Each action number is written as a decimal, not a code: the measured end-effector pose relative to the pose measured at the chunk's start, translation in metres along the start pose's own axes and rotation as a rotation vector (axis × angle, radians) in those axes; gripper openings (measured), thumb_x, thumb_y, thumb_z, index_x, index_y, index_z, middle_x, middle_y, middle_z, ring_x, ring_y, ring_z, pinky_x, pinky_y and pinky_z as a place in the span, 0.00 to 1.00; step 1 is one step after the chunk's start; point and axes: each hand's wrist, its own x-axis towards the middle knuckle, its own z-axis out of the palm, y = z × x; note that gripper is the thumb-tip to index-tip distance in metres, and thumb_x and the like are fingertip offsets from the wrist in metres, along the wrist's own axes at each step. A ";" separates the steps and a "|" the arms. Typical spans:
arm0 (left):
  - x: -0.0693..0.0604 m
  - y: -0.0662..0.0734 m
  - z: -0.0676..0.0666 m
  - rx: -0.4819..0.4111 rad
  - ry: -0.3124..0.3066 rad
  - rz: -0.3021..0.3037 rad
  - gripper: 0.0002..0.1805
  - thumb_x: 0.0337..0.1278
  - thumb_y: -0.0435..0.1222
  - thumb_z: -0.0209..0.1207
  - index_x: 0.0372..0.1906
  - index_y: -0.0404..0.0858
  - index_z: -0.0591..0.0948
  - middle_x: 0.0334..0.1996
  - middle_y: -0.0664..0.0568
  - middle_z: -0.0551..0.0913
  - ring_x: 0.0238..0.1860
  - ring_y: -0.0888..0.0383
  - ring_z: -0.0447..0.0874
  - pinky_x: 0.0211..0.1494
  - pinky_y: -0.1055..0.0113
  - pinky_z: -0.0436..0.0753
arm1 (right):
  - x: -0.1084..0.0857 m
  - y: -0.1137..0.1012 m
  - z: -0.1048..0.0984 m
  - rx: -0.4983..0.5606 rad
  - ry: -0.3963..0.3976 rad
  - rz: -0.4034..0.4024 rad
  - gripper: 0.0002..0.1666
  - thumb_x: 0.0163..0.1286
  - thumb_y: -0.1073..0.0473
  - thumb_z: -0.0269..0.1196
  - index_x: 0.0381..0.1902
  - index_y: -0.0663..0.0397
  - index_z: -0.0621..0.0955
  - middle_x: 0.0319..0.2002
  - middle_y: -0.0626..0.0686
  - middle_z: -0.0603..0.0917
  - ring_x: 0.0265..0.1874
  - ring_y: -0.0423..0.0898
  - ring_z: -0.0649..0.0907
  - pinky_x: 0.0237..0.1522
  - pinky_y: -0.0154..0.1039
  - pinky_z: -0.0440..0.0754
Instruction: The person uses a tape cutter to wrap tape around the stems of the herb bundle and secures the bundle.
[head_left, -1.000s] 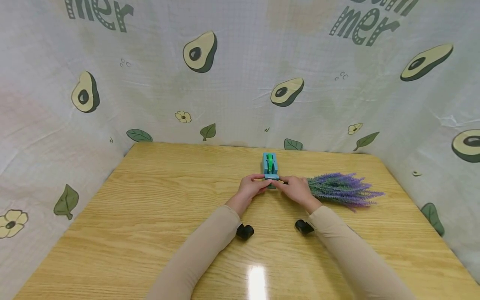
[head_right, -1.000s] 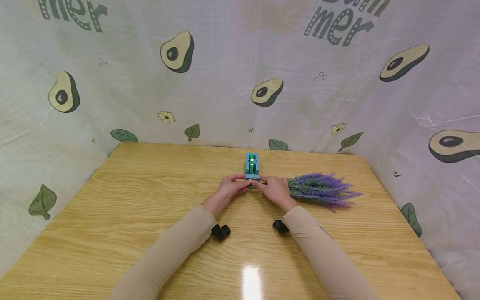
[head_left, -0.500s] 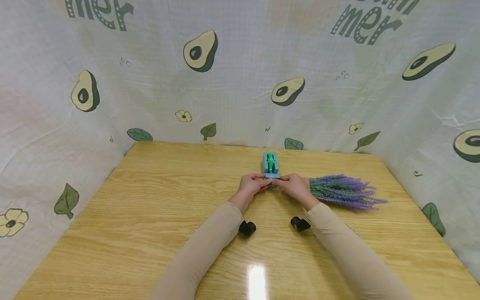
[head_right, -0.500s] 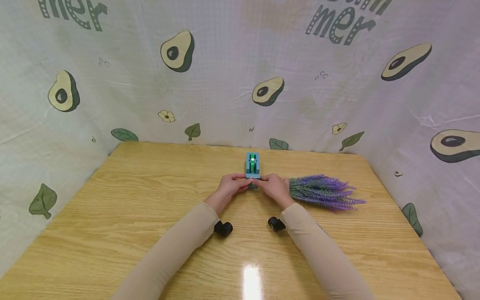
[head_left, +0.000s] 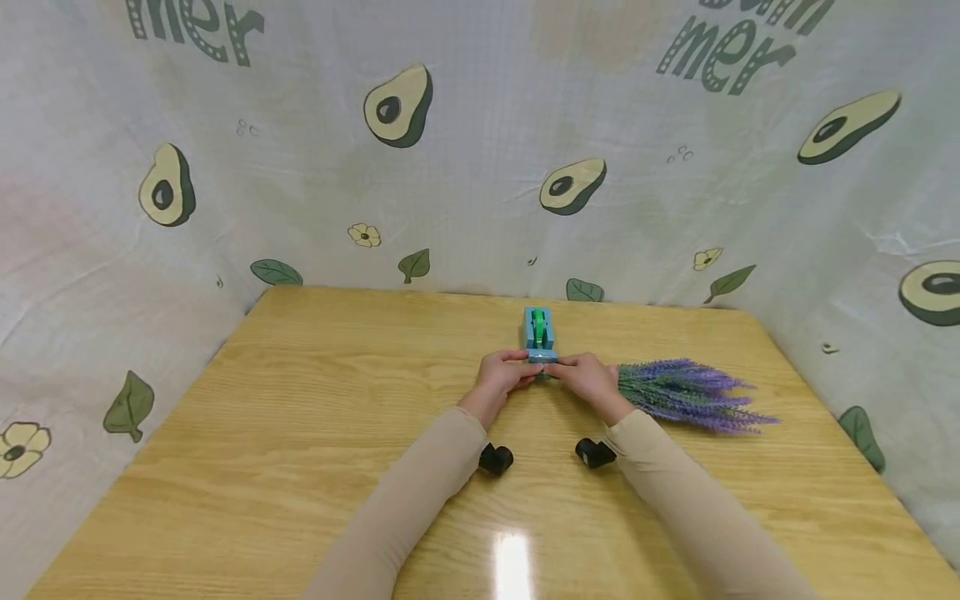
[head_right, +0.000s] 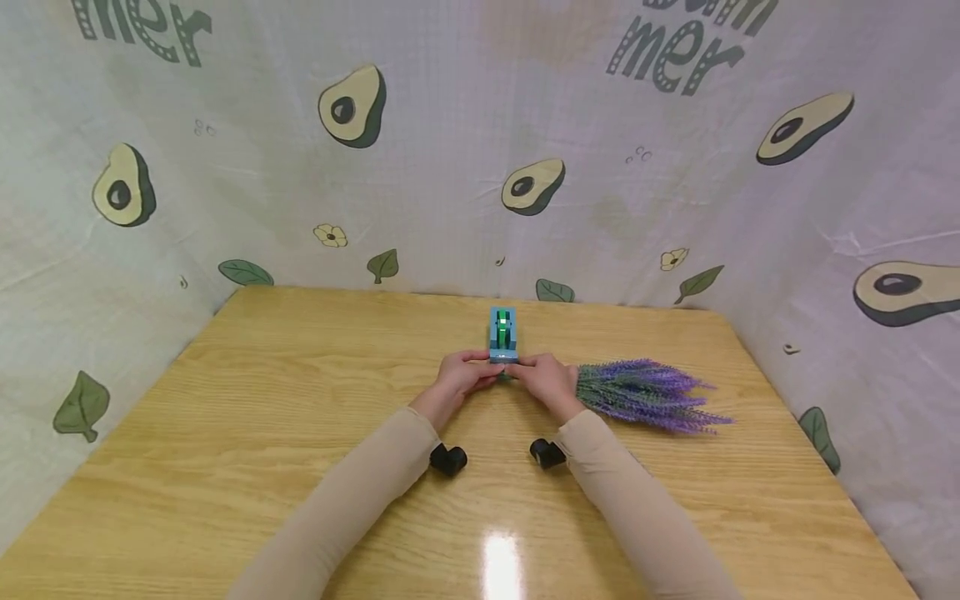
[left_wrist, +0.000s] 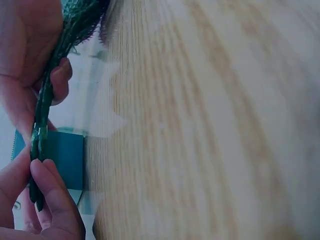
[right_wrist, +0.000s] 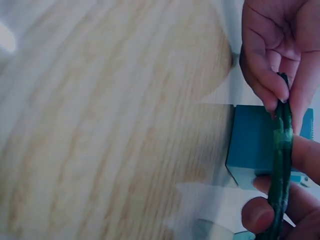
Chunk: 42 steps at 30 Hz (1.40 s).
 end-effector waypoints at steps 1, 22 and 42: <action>0.000 0.000 0.000 0.009 0.002 -0.001 0.20 0.42 0.24 0.69 0.45 0.30 0.81 0.38 0.42 0.80 0.27 0.59 0.83 0.36 0.69 0.83 | 0.000 0.000 0.000 -0.009 -0.011 -0.003 0.27 0.68 0.44 0.55 0.55 0.57 0.79 0.50 0.58 0.81 0.56 0.61 0.72 0.60 0.66 0.41; -0.035 0.004 -0.032 0.303 -0.222 0.124 0.06 0.49 0.29 0.67 0.35 0.35 0.86 0.32 0.51 0.83 0.32 0.61 0.79 0.41 0.68 0.81 | -0.036 0.001 -0.016 -0.009 -0.083 -0.373 0.08 0.64 0.58 0.63 0.38 0.56 0.85 0.35 0.50 0.83 0.32 0.45 0.79 0.34 0.42 0.78; -0.039 0.010 -0.036 0.533 -0.484 0.219 0.14 0.67 0.36 0.51 0.49 0.35 0.81 0.41 0.42 0.80 0.37 0.59 0.77 0.46 0.66 0.79 | -0.049 -0.006 -0.023 -0.096 0.041 -0.491 0.08 0.61 0.59 0.65 0.39 0.53 0.85 0.33 0.47 0.82 0.30 0.43 0.80 0.30 0.40 0.78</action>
